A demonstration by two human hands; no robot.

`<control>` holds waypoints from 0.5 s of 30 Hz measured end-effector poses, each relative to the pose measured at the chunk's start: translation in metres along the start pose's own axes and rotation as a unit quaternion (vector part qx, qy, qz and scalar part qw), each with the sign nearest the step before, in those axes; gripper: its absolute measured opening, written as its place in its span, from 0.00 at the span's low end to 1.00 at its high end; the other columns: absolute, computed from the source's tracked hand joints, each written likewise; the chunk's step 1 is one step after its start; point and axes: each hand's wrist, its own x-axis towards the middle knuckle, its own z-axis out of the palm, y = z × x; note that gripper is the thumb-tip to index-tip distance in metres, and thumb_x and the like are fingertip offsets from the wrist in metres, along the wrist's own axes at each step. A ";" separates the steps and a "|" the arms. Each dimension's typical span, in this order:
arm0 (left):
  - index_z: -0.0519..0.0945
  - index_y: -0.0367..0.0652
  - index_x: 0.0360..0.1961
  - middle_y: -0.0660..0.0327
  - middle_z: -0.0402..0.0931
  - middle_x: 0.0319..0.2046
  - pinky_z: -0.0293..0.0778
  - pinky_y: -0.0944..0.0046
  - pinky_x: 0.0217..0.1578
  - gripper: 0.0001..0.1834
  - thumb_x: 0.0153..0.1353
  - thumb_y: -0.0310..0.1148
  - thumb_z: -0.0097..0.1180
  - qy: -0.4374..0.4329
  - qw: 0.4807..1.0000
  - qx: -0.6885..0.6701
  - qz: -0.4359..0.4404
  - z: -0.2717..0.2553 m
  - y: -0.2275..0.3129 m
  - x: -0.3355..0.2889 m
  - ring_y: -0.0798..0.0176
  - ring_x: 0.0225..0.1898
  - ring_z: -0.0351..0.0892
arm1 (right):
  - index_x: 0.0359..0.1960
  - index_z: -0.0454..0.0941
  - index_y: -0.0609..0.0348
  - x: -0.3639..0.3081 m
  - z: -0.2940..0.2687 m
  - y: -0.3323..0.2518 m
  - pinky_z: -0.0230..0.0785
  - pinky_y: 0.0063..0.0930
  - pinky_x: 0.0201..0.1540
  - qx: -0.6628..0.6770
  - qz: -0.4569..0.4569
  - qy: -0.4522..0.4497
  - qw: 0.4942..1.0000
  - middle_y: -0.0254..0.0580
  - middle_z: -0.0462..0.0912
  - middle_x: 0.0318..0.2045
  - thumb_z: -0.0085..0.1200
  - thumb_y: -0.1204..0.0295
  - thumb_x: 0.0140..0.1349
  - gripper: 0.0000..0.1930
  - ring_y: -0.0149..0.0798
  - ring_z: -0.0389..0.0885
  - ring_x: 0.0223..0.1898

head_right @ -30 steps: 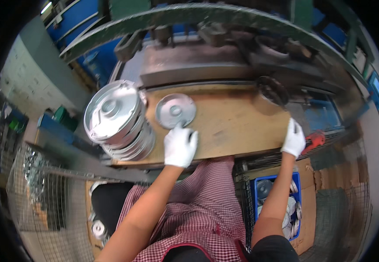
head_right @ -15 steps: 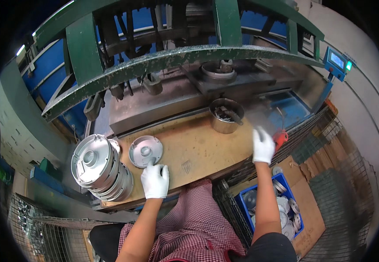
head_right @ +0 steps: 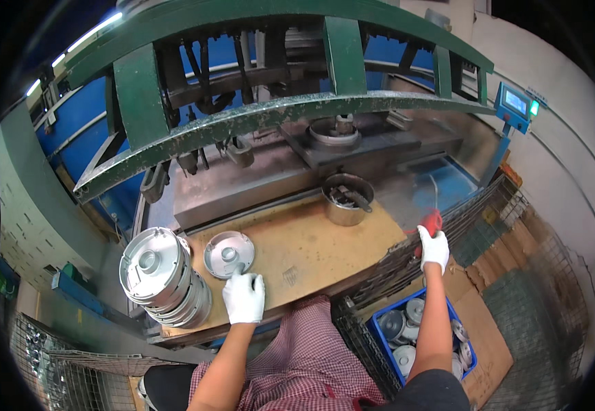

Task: Assembling and checking metal components using a fabrication machine and pneumatic tool.

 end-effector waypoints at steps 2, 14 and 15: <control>0.85 0.39 0.27 0.45 0.76 0.51 0.76 0.49 0.41 0.12 0.55 0.37 0.58 0.010 1.000 -0.004 0.011 0.003 0.001 0.000 0.43 0.37 0.81 | 0.48 0.75 0.63 0.003 0.000 -0.018 0.75 0.34 0.34 0.206 0.038 -0.017 0.978 0.46 0.82 0.36 0.62 0.50 0.55 0.29 0.41 0.82 0.37; 0.85 0.41 0.26 0.46 0.75 0.53 0.76 0.48 0.38 0.12 0.56 0.38 0.57 0.022 0.999 -0.005 0.027 0.011 -0.009 -0.001 0.43 0.34 0.81 | 0.45 0.80 0.61 0.032 0.040 -0.244 0.70 0.43 0.51 -0.172 -0.187 -0.167 0.953 0.60 0.81 0.45 0.53 0.45 0.57 0.29 0.59 0.78 0.50; 0.85 0.41 0.26 0.46 0.75 0.53 0.76 0.48 0.38 0.12 0.56 0.38 0.57 0.023 0.999 -0.006 0.026 0.010 -0.009 -0.001 0.43 0.34 0.81 | 0.46 0.80 0.61 0.034 0.040 -0.251 0.70 0.43 0.52 -0.197 -0.172 -0.158 0.952 0.60 0.81 0.46 0.53 0.46 0.57 0.29 0.59 0.78 0.50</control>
